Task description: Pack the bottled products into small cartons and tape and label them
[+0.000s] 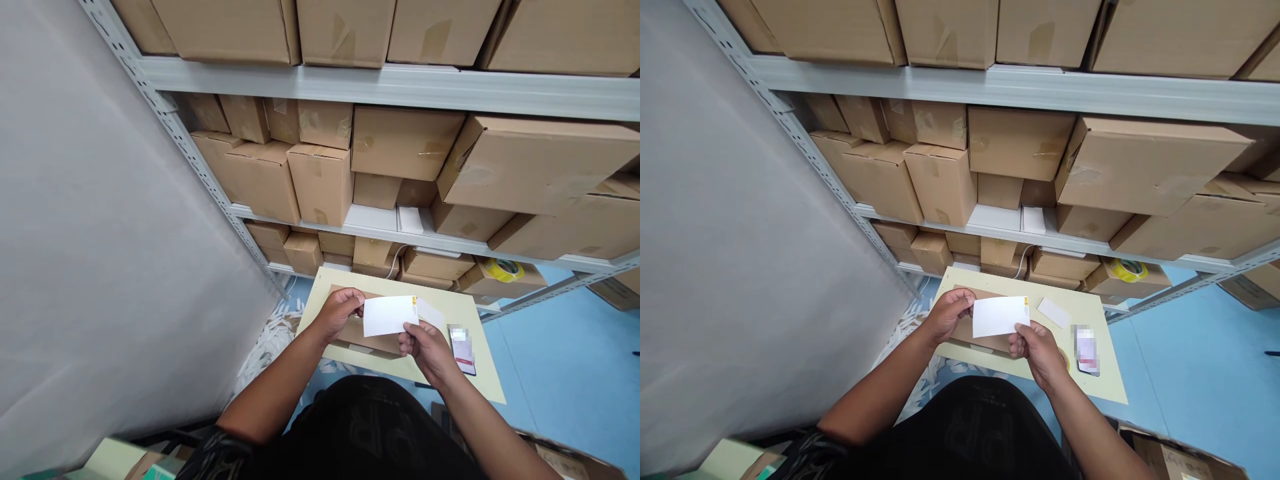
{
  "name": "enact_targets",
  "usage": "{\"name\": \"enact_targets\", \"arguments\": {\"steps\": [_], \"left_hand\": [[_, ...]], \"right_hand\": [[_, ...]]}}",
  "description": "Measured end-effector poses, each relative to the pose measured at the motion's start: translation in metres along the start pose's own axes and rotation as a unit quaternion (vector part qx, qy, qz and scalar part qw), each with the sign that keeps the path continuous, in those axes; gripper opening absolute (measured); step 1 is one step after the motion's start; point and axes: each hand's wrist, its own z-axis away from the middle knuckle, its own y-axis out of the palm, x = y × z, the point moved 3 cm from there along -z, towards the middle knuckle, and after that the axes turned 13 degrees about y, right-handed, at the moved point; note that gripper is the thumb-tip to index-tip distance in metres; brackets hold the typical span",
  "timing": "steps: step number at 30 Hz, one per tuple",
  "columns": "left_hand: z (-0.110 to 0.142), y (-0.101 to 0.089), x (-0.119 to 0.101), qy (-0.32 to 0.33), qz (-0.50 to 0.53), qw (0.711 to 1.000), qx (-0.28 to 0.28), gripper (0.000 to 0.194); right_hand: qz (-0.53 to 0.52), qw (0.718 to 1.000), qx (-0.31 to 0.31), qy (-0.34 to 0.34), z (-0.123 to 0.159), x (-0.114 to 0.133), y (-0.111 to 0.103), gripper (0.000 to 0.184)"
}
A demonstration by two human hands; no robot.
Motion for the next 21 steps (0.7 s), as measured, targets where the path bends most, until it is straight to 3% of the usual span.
{"name": "enact_targets", "arguments": {"steps": [8, 11, 14, 17, 19, 21], "left_hand": [[0.006, 0.005, 0.003, -0.025, 0.041, 0.999, 0.003, 0.027], [0.008, 0.008, 0.01, -0.032, 0.053, 0.998, -0.006, 0.025], [0.01, 0.012, 0.014, -0.034, 0.044, 0.998, -0.012, 0.024], [0.011, 0.014, 0.014, -0.013, 0.01, 1.0, -0.019, 0.022], [0.012, 0.015, 0.014, 0.009, -0.017, 1.0, -0.02, 0.02], [0.013, 0.016, 0.015, 0.029, -0.042, 0.999, -0.018, 0.018]], "right_hand": [[0.022, 0.999, 0.001, 0.024, -0.001, -0.003, 0.006, 0.037], [0.083, 0.996, -0.001, 0.033, -0.009, -0.007, 0.012, 0.037], [0.204, 0.972, -0.097, -0.069, -0.016, -0.003, 0.016, 0.04], [0.279, 0.907, -0.216, -0.231, -0.009, 0.01, 0.02, 0.047], [0.299, 0.891, -0.186, -0.287, -0.001, 0.016, 0.029, 0.029], [0.308, 0.896, -0.101, -0.302, 0.007, 0.019, 0.041, 0.017]]}}
